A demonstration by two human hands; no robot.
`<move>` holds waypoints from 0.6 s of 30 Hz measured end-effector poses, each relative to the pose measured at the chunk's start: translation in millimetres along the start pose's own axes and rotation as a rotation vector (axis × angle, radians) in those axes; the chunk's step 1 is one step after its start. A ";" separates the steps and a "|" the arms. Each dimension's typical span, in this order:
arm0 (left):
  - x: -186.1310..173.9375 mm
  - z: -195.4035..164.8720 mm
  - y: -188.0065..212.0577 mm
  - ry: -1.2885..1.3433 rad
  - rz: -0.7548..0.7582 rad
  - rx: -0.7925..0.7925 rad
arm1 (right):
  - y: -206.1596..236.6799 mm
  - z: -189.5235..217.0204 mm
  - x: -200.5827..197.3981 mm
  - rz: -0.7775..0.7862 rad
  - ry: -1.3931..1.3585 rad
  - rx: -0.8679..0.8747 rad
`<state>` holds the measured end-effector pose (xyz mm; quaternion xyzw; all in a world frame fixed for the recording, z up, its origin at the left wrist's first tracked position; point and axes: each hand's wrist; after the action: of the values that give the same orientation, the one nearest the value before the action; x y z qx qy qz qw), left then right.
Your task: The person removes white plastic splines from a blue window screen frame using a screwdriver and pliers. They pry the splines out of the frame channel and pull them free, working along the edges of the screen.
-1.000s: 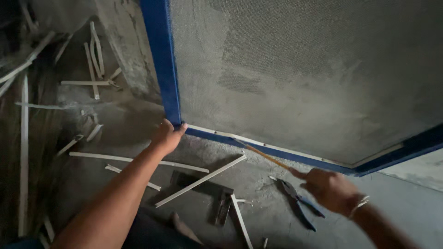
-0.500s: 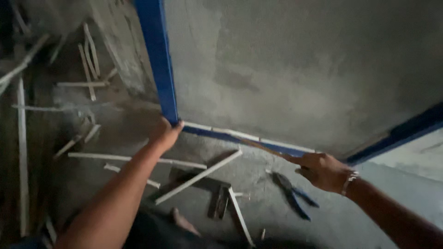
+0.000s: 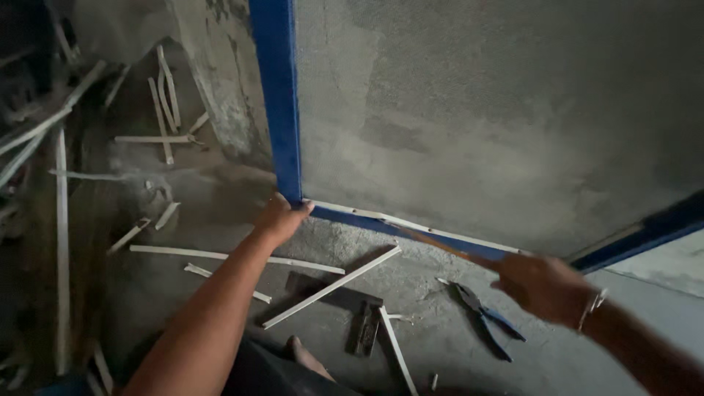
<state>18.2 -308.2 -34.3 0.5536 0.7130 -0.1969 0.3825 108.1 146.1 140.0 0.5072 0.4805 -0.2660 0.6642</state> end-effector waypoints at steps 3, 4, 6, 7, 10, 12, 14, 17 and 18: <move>3.7 2.1 -0.8 -0.093 -0.024 0.040 | -9.4 -35.2 73.2 -0.234 -0.058 -0.068; 4.6 2.4 -0.9 -0.137 -0.036 0.062 | -17.2 -43.5 86.0 -0.360 -0.089 -0.167; 5.3 2.4 -0.9 -0.112 -0.014 0.039 | -31.4 -48.7 92.5 -0.526 -0.134 -0.325; 4.9 2.0 -0.5 -0.102 0.005 0.030 | -36.3 -46.9 84.6 -0.567 -0.149 -0.377; 3.5 1.6 0.0 -0.157 -0.008 0.017 | -43.3 -21.6 24.6 -0.303 -0.006 -0.244; 1.6 0.4 1.1 -0.062 -0.031 0.029 | -31.9 7.7 -29.5 -0.014 0.040 -0.039; 1.3 0.4 1.0 -0.005 -0.033 0.049 | -24.3 39.6 -86.9 0.223 -0.014 0.171; -0.2 -1.0 1.5 -0.018 0.024 0.037 | -18.5 88.1 -142.0 0.211 -0.012 0.183; -0.5 -1.6 1.8 -0.048 0.054 0.008 | -23.5 99.1 -151.7 0.168 0.084 0.118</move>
<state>19.5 -306.9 -32.7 0.5695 0.6875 -0.2024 0.4025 64.7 25.5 270.3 0.5946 0.4470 -0.2157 0.6325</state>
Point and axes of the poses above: each hand's wrist, its own y-axis away from the middle knuckle, its own x-axis out of the palm, z = x × y, and after that the axes turned 12 degrees about -z, right-handed
